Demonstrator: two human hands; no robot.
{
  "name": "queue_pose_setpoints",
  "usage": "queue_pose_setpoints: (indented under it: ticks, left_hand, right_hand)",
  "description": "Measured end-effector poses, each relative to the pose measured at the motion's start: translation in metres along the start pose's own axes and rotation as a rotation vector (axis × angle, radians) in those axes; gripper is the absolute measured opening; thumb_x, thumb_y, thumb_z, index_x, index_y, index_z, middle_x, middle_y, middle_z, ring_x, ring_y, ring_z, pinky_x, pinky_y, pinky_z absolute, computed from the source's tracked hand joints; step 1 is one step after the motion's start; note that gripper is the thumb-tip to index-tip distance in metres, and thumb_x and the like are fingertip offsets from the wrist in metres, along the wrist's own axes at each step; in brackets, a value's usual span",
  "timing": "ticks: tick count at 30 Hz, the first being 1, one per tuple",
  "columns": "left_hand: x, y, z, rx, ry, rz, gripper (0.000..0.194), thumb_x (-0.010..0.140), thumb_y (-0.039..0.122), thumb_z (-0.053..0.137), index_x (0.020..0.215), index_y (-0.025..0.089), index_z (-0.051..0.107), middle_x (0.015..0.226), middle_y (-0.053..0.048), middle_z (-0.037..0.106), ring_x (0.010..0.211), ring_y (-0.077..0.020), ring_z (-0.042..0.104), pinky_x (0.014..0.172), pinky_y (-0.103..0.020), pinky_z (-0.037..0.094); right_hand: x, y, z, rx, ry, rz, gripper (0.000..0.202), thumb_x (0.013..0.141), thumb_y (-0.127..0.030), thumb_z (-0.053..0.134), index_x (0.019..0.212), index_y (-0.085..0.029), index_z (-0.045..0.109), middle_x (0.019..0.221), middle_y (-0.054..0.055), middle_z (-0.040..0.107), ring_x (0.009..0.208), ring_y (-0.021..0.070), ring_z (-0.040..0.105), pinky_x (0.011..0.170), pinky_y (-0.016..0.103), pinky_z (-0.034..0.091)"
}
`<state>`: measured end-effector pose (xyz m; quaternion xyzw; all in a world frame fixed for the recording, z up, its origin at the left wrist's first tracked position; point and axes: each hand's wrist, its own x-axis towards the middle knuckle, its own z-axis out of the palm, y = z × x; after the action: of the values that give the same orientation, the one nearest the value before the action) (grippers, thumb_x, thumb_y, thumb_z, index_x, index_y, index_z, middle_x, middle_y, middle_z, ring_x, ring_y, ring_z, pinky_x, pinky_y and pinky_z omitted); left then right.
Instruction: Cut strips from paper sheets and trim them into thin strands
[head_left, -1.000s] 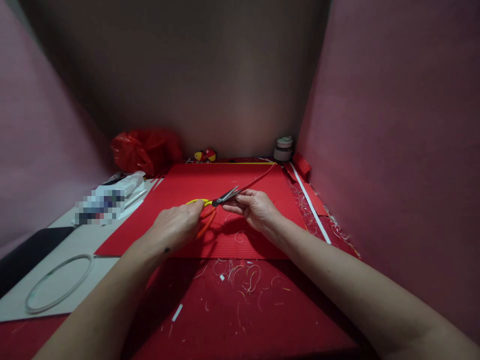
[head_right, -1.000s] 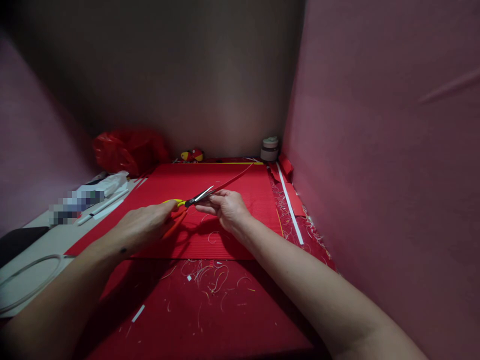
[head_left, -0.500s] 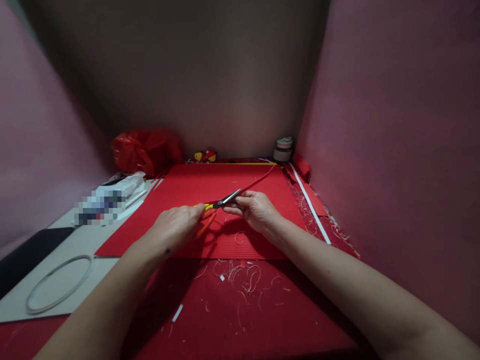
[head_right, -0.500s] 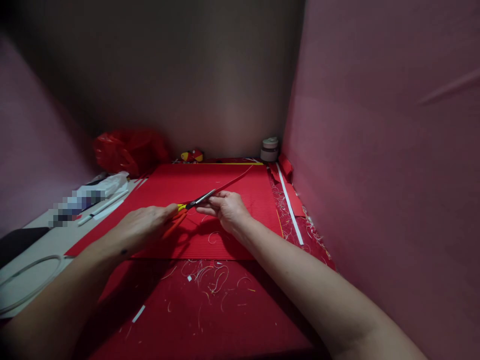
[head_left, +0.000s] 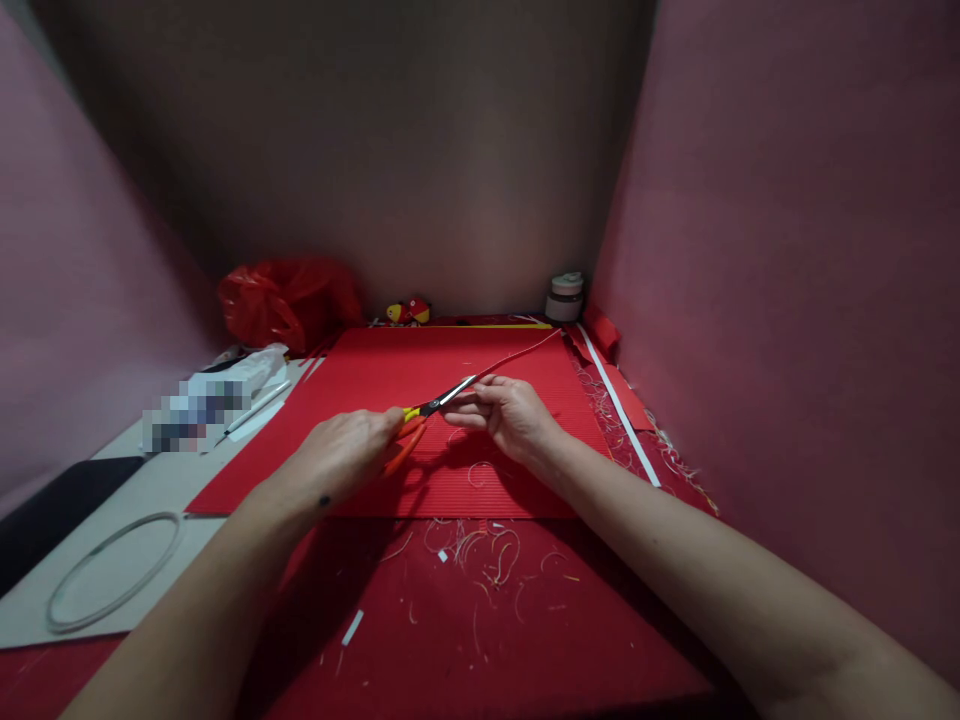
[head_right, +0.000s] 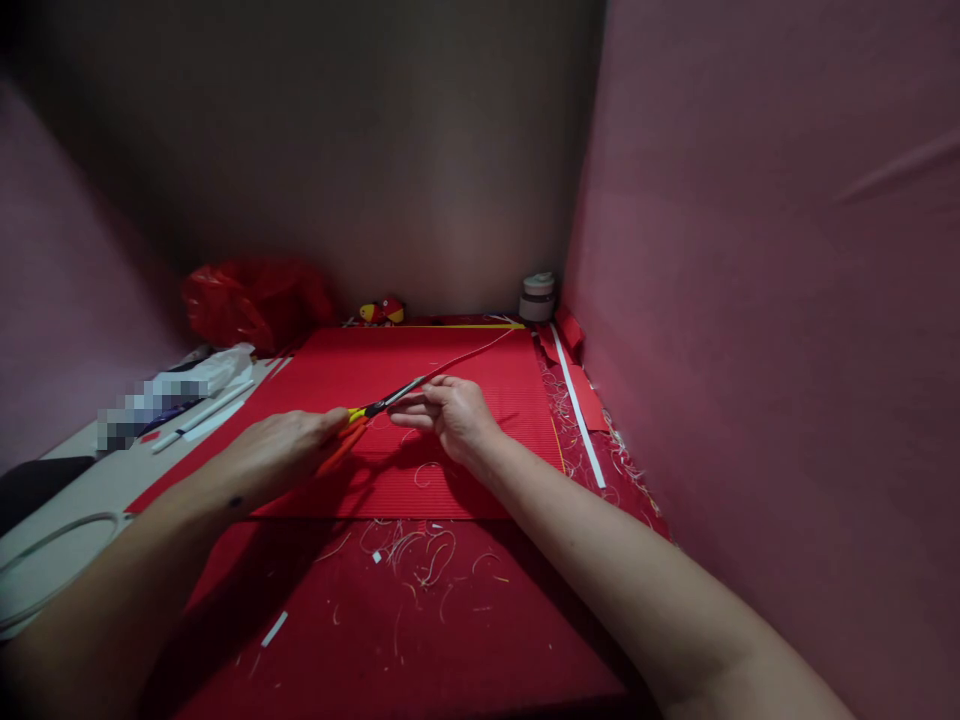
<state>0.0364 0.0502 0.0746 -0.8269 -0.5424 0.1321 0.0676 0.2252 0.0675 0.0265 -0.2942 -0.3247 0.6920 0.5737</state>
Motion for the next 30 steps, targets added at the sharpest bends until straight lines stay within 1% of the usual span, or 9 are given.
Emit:
queue_pose_setpoints:
  ticks: [3, 6, 11, 16, 19, 21, 25, 28, 30]
  left_hand:
    - [-0.001, 0.000, -0.003, -0.006, -0.024, -0.012, 0.027, 0.085, 0.031, 0.033, 0.096, 0.018, 0.054, 0.078, -0.011, 0.064, 0.069, -0.0257, 0.061, 0.053, -0.029, 0.032]
    - [-0.001, -0.001, -0.004, -0.015, -0.026, -0.012, 0.027, 0.086, 0.034, 0.034, 0.094, 0.019, 0.054, 0.076, -0.010, 0.064, 0.067, -0.0249, 0.060, 0.052, -0.029, 0.030]
    - [0.000, -0.002, -0.002, -0.021, -0.024, -0.004, 0.027, 0.086, 0.034, 0.032, 0.095, 0.019, 0.052, 0.076, -0.010, 0.063, 0.066, -0.0242, 0.060, 0.052, -0.029, 0.030]
    - [-0.001, -0.002, 0.000, -0.030, -0.042, -0.004, 0.027, 0.087, 0.030, 0.027, 0.096, 0.018, 0.050, 0.079, -0.011, 0.063, 0.068, -0.0247, 0.061, 0.053, -0.030, 0.034]
    - [-0.002, -0.001, 0.001, -0.029, -0.047, -0.012, 0.028, 0.087, 0.032, 0.027, 0.096, 0.018, 0.050, 0.083, -0.012, 0.064, 0.072, -0.0268, 0.061, 0.055, -0.032, 0.037]
    - [-0.002, 0.000, 0.002, -0.043, -0.055, -0.019, 0.031, 0.088, 0.035, 0.025, 0.097, 0.019, 0.050, 0.086, -0.013, 0.064, 0.074, -0.0284, 0.062, 0.056, -0.034, 0.038]
    - [-0.002, 0.005, 0.000, -0.069, -0.067, -0.033, 0.032, 0.088, 0.034, 0.023, 0.098, 0.018, 0.049, 0.091, -0.014, 0.064, 0.076, -0.0301, 0.062, 0.056, -0.035, 0.039]
    - [-0.002, 0.008, -0.002, -0.067, -0.078, -0.043, 0.032, 0.089, 0.032, 0.023, 0.098, 0.017, 0.050, 0.090, -0.015, 0.064, 0.077, -0.0304, 0.062, 0.057, -0.036, 0.040]
    - [-0.002, 0.008, -0.002, -0.053, -0.076, -0.044, 0.032, 0.088, 0.030, 0.023, 0.100, 0.016, 0.050, 0.087, -0.016, 0.064, 0.076, -0.0308, 0.062, 0.057, -0.036, 0.040]
  right_hand:
    - [0.001, -0.002, -0.001, -0.012, 0.010, -0.011, 0.016, 0.075, -0.004, 0.046, 0.078, -0.020, 0.042, 0.066, 0.005, 0.067, 0.064, 0.0202, 0.069, 0.072, 0.039, 0.055]
    - [0.002, -0.003, -0.003, -0.024, 0.005, -0.045, 0.013, 0.078, -0.007, 0.048, 0.081, -0.019, 0.044, 0.067, 0.004, 0.066, 0.063, 0.0194, 0.069, 0.072, 0.038, 0.055]
    - [0.005, -0.003, -0.006, 0.004, 0.017, -0.081, 0.009, 0.081, -0.012, 0.053, 0.076, -0.018, 0.047, 0.068, 0.004, 0.065, 0.061, 0.0178, 0.068, 0.071, 0.035, 0.055]
    - [0.005, -0.004, -0.004, 0.013, 0.021, -0.059, 0.012, 0.082, -0.009, 0.052, 0.073, -0.017, 0.048, 0.066, 0.003, 0.066, 0.062, 0.0170, 0.069, 0.069, 0.032, 0.056]
    - [0.004, -0.005, -0.003, -0.009, 0.005, -0.038, 0.014, 0.083, -0.007, 0.049, 0.073, -0.016, 0.050, 0.068, 0.004, 0.067, 0.062, 0.0156, 0.068, 0.070, 0.030, 0.056]
    - [0.003, -0.004, -0.003, -0.028, -0.010, -0.028, 0.012, 0.083, -0.008, 0.049, 0.074, -0.016, 0.052, 0.070, 0.005, 0.068, 0.063, 0.0153, 0.068, 0.071, 0.031, 0.056]
    - [0.003, -0.002, -0.004, -0.037, -0.051, -0.020, 0.012, 0.083, -0.010, 0.049, 0.074, -0.015, 0.054, 0.072, 0.006, 0.068, 0.065, 0.0163, 0.068, 0.072, 0.033, 0.056]
    - [0.003, -0.002, -0.004, -0.038, -0.056, -0.011, 0.013, 0.083, -0.010, 0.048, 0.074, -0.015, 0.055, 0.071, 0.006, 0.068, 0.065, 0.0158, 0.068, 0.070, 0.031, 0.056]
    - [0.003, -0.002, -0.004, -0.038, -0.048, -0.006, 0.013, 0.083, -0.009, 0.047, 0.074, -0.015, 0.055, 0.072, 0.006, 0.068, 0.065, 0.0161, 0.068, 0.071, 0.031, 0.056]
